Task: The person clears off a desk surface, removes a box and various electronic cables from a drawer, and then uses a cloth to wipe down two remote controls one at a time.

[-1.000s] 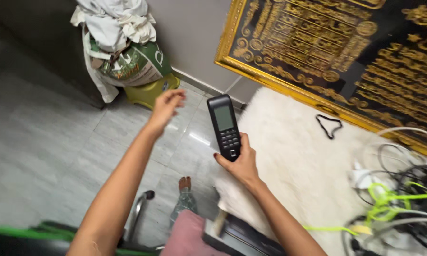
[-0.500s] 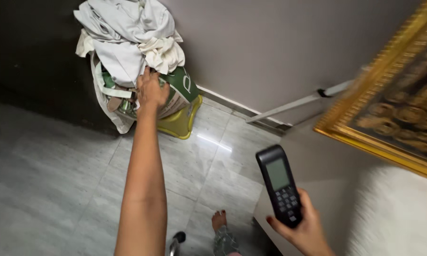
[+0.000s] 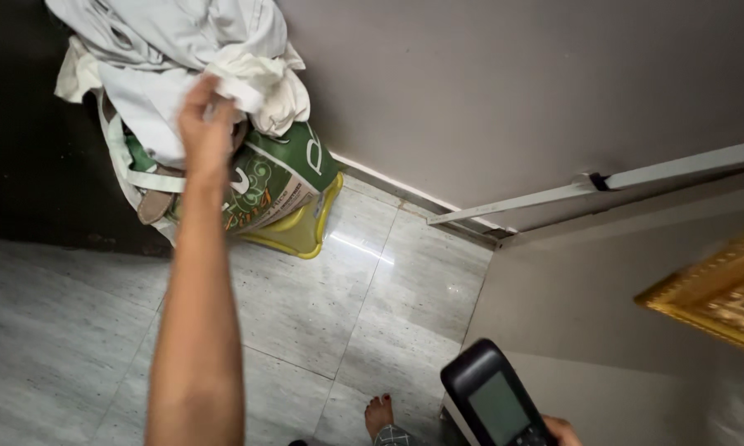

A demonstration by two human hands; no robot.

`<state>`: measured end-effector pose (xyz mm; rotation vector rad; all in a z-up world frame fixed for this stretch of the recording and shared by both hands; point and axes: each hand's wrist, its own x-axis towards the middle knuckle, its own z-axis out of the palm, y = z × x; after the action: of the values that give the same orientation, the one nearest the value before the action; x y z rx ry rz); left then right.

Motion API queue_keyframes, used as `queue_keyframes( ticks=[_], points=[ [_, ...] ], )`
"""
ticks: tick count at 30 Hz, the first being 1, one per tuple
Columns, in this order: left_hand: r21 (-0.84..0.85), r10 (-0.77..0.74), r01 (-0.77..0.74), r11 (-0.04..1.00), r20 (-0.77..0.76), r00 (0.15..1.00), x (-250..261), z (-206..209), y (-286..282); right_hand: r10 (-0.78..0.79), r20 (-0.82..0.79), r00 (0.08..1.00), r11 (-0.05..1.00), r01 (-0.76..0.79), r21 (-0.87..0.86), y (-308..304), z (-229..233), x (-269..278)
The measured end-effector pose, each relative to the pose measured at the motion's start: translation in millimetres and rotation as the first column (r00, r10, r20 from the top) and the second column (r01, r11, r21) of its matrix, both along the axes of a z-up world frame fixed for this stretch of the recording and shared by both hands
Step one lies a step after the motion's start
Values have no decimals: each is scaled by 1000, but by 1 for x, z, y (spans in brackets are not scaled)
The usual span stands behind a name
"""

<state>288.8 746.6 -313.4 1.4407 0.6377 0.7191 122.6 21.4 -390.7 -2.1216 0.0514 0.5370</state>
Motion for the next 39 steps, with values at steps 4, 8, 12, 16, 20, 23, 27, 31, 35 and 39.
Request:
queue_keyframes(
  ticks=[4,8,12,16,20,23,27,31,35,39],
  points=[
    [-266,1,214,940,629,777,-61,124,-11,53,32,998,993,-56,104,39,34,5],
    [-134,-27,137,981,611,792,-103,171,-25,41,55,998,997,-44,65,106,118,-6],
    [601,60,107,792,-250,966,-70,80,-8,-91,-253,963,984,126,124,138,166,1],
    [601,-65,509,616,-606,793,-40,-43,-8,-61,-139,988,983,84,164,134,146,3],
    [603,-11,328,728,-468,884,13,-114,-36,-118,-95,988,991,123,52,105,90,22],
    [331,65,132,934,-522,850,48,-136,-31,-165,-152,974,986,167,0,79,47,33],
    [11,141,-152,988,-458,878,56,-155,1,-196,-205,959,981,193,-36,79,14,48],
    [83,313,-314,946,-496,810,47,-132,8,-212,-233,949,977,205,-53,79,5,46],
    [707,544,-154,691,-367,755,27,-51,37,-202,-257,945,979,196,-46,83,11,35],
    [839,461,2,545,-301,835,20,34,83,-198,-266,943,980,199,-25,76,12,27]
  ],
)
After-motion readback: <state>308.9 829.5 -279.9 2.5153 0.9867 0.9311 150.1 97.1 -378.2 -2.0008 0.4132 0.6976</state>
